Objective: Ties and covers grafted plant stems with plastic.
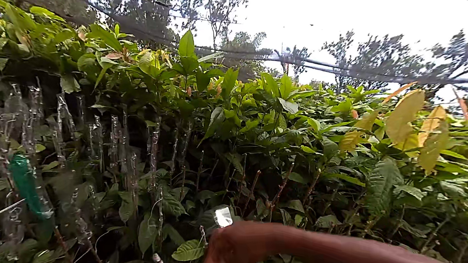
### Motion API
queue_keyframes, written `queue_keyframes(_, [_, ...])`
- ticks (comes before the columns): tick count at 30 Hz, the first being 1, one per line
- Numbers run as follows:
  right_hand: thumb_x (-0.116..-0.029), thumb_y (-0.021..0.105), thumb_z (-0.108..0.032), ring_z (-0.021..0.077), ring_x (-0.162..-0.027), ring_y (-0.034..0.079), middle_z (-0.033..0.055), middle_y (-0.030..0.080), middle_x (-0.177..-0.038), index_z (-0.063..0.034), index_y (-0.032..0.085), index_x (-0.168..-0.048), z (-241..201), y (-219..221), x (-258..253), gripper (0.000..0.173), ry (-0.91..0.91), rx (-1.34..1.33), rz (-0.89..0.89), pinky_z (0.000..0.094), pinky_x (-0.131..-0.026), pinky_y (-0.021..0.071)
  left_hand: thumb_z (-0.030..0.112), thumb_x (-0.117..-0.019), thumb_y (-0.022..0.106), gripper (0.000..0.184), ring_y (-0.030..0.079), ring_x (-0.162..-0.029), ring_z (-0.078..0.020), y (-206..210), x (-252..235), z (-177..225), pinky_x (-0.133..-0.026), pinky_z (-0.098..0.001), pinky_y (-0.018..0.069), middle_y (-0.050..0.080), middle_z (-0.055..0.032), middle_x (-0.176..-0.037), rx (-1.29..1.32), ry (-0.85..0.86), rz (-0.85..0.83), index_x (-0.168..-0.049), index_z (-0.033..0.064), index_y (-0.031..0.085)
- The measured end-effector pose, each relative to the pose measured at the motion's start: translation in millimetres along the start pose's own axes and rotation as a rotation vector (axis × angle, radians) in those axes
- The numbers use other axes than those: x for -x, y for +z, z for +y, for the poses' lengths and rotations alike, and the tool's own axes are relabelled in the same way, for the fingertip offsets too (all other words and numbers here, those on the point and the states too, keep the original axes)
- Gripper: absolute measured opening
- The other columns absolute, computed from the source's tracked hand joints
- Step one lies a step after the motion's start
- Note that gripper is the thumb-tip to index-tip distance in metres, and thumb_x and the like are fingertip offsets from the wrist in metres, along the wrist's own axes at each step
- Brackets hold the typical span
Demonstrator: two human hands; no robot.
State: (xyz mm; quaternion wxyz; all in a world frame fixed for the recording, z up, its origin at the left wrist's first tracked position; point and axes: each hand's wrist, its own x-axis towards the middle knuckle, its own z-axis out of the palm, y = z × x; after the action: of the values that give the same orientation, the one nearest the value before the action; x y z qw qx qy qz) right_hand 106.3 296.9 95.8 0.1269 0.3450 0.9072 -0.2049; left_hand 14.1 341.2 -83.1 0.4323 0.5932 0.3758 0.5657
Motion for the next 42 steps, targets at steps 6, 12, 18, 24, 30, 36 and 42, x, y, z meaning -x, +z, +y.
queue_keyframes(6, [-0.101,0.056,-0.006,0.0494,-0.109,0.064,0.0286,0.067,-0.112,-0.0021,0.061,-0.13,53.2,-31.7,27.2,0.029,0.373,0.554,0.086,0.0677,-0.091,0.0496,0.01,-0.0936,0.073,0.019,0.074,-0.086,-0.0162,-27.1,-6.6,8.8,-0.084,-0.0347,0.0635,0.074,-0.0098,-0.104,-0.085,-0.063,-0.115,-0.11,-0.0001,0.07])
queue_keyframes(12, [-0.1064,0.056,-0.017,0.0315,-0.105,0.069,0.0193,0.07,-0.118,-0.0023,0.064,-0.13,23.9,-45.6,12.3,0.029,0.061,0.03,0.023,0.0544,-0.094,0.0543,0.011,-0.0913,0.071,0.022,0.072,-0.091,-0.0161,12.1,10.5,2.5,-0.089,-0.0384,0.0591,0.074,-0.011,-0.102,-0.232,0.188,-0.11,-0.109,-0.002,0.073])
queue_keyframes(18, [-0.0961,0.073,-0.034,0.0422,-0.124,0.059,0.014,0.071,-0.123,-0.0144,0.071,-0.127,111.5,-19.4,36.8,0.036,0.353,0.395,-0.029,0.0698,-0.103,0.0433,0.024,-0.0947,0.071,0.022,0.073,-0.075,-0.0143,-27.4,-2.6,11.9,-0.075,-0.0359,0.0635,0.075,-0.0055,-0.093,-0.23,-0.003,0.043,-0.107,0.0063,0.073])
queue_keyframes(24, [-0.0986,0.062,-0.011,0.0435,-0.101,0.069,0.0222,0.071,-0.106,-0.0056,0.067,-0.123,9.9,12.3,29.1,0.026,0.125,0.232,0.014,0.0672,-0.086,0.0525,0.016,-0.0862,0.073,0.021,0.071,-0.087,-0.011,17.1,6.8,19.0,-0.084,-0.0331,0.0578,0.075,-0.0053,-0.094,-0.175,0.094,0.147,-0.102,0.0032,0.074])
queue_keyframes(30, [-0.1054,0.057,-0.018,0.0387,-0.12,0.064,0.0204,0.068,-0.128,-0.0049,0.065,-0.134,121.3,-25.2,15.3,0.032,0.147,0.235,-0.043,0.0628,-0.106,0.046,0.028,-0.0919,0.07,0.023,0.071,-0.076,-0.0141,2.0,4.9,8.2,-0.075,-0.0395,0.0607,0.075,-0.0035,-0.091,-0.388,0.111,0.069,-0.106,0.0109,0.076])
queue_keyframes(36, [-0.1007,0.06,-0.017,0.044,-0.105,0.069,0.0214,0.072,-0.107,-0.0082,0.065,-0.126,45.9,19.9,42.5,0.027,0.257,0.287,0.075,0.0677,-0.089,0.0513,0.012,-0.0895,0.076,0.016,0.074,-0.077,-0.0121,-3.4,-5.2,23.4,-0.076,-0.0324,0.064,0.075,-0.0034,-0.095,-0.093,-0.003,0.219,-0.104,0.005,0.072])
queue_keyframes(42, [-0.1055,0.054,-0.01,0.0246,-0.114,0.065,0.0143,0.064,-0.136,-0.0031,0.054,-0.141,68.0,-45.8,24.1,0.036,0.141,-0.16,0.035,0.0465,-0.091,0.0525,0.031,-0.0882,0.077,0.027,0.071,-0.086,-0.0177,21.0,9.5,21.2,-0.084,-0.0443,0.0584,0.074,-0.0063,-0.094,-0.395,0.104,-0.066,-0.103,0.0079,0.075])
